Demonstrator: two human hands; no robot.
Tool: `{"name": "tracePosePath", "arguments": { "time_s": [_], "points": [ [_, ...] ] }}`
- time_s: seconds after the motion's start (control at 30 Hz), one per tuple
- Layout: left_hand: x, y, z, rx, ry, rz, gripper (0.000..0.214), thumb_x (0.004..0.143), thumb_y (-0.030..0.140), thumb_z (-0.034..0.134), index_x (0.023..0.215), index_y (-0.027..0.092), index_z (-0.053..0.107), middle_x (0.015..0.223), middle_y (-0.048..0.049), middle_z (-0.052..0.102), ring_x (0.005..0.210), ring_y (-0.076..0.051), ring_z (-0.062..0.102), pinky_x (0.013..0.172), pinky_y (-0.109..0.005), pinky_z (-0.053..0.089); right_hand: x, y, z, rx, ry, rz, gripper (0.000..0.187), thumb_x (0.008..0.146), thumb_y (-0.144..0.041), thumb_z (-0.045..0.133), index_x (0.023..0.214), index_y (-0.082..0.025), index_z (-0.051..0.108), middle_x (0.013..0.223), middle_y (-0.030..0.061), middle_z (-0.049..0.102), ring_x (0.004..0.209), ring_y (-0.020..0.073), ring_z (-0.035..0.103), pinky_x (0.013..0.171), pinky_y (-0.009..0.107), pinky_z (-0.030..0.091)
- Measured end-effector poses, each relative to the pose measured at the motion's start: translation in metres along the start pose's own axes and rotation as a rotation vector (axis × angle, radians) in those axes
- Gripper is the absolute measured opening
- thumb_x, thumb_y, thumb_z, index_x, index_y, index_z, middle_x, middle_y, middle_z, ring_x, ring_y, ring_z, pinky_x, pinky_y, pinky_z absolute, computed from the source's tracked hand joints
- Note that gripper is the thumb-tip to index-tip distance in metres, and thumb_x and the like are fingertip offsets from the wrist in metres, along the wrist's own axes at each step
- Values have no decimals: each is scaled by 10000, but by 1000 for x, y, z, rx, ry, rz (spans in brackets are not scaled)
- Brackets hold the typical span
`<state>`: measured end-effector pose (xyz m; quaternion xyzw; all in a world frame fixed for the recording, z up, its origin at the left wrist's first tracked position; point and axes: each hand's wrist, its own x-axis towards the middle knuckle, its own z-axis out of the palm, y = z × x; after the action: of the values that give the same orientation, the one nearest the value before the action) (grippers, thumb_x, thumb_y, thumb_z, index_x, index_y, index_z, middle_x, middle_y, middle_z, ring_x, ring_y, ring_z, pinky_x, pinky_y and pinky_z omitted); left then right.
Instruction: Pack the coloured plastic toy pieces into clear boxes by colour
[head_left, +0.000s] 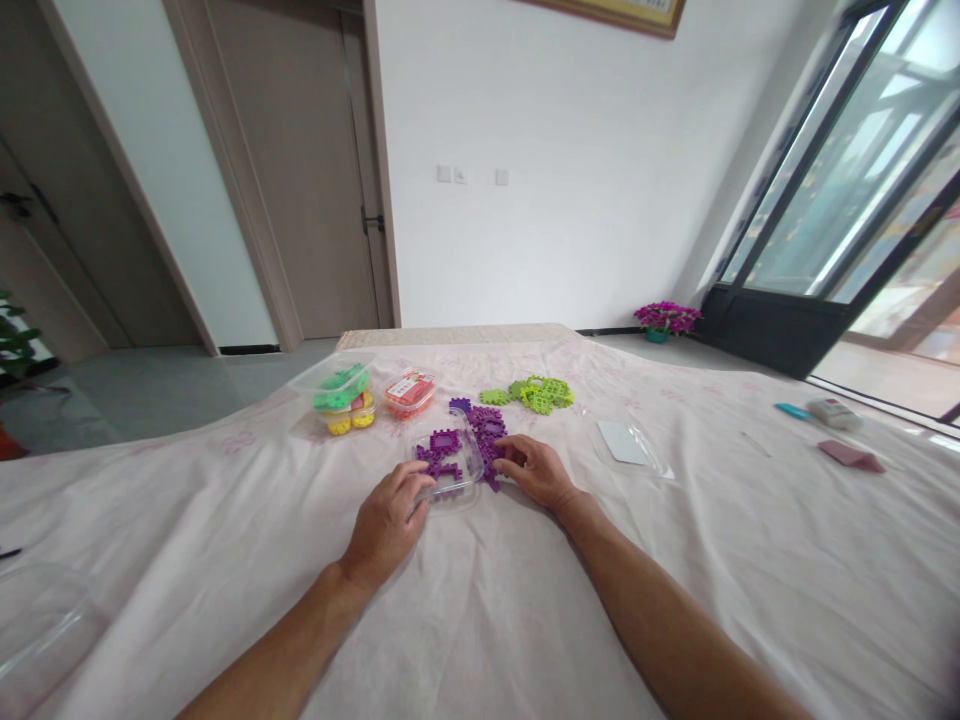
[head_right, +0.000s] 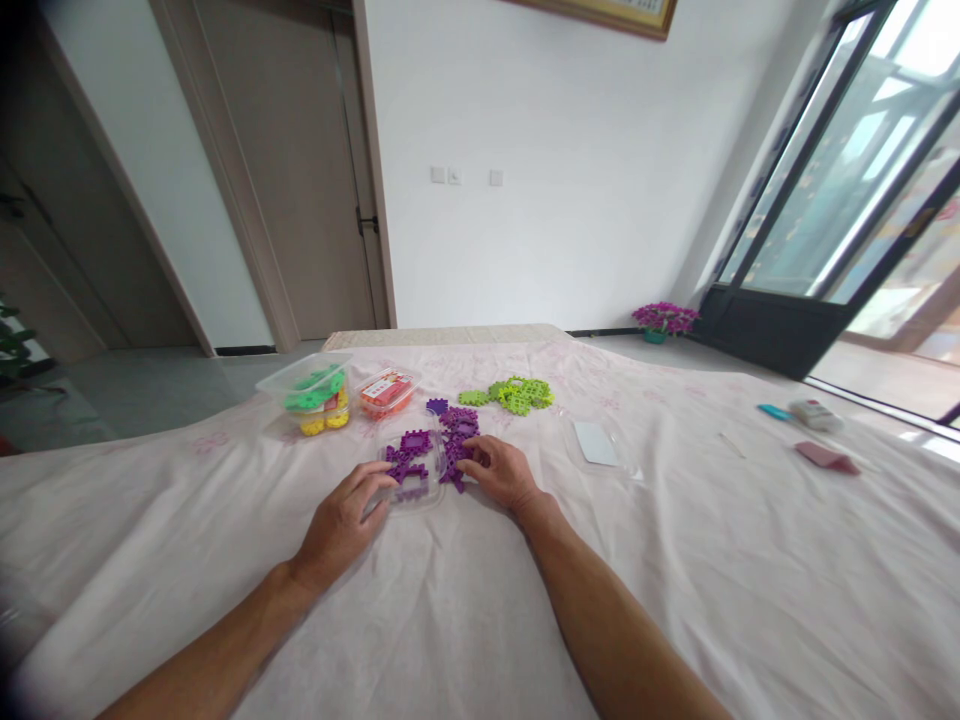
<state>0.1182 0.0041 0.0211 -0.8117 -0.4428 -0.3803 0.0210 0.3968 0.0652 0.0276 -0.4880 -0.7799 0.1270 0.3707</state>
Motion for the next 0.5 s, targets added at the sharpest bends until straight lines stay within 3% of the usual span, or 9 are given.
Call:
{"name": "tracePosePath", "arguments": {
  "time_s": [0.13,0.37,0.5],
  "points": [
    [0,0,0,1,5,2,283,801,59,533,1003,244,601,1173,-50,623,1085,-201,626,962,-359,519,-1,-6,0,-46,-22,-32,289,775,-382,684,1029,-248,711,813,4,675,674,138,588,652,247,447],
    [-1,-3,2,-9,-18,-12,281,799,61,539,1008,237,608,1179,-52,615,1087,-199,619,963,-353,514,-1,-3,4,-93,-17,-28,250,811,-252,587,1032,-221,698,816,11,677,697,142,591,681,247,444],
    [-1,-4,2,-14,-19,-18,289,788,58,545,1002,238,615,1178,-44,619,1083,-199,621,960,-349,514,-1,-7,3,-132,-44,-36,240,832,-268,590,1043,-222,694,878,18,676,723,132,595,693,240,433]
  ]
}}
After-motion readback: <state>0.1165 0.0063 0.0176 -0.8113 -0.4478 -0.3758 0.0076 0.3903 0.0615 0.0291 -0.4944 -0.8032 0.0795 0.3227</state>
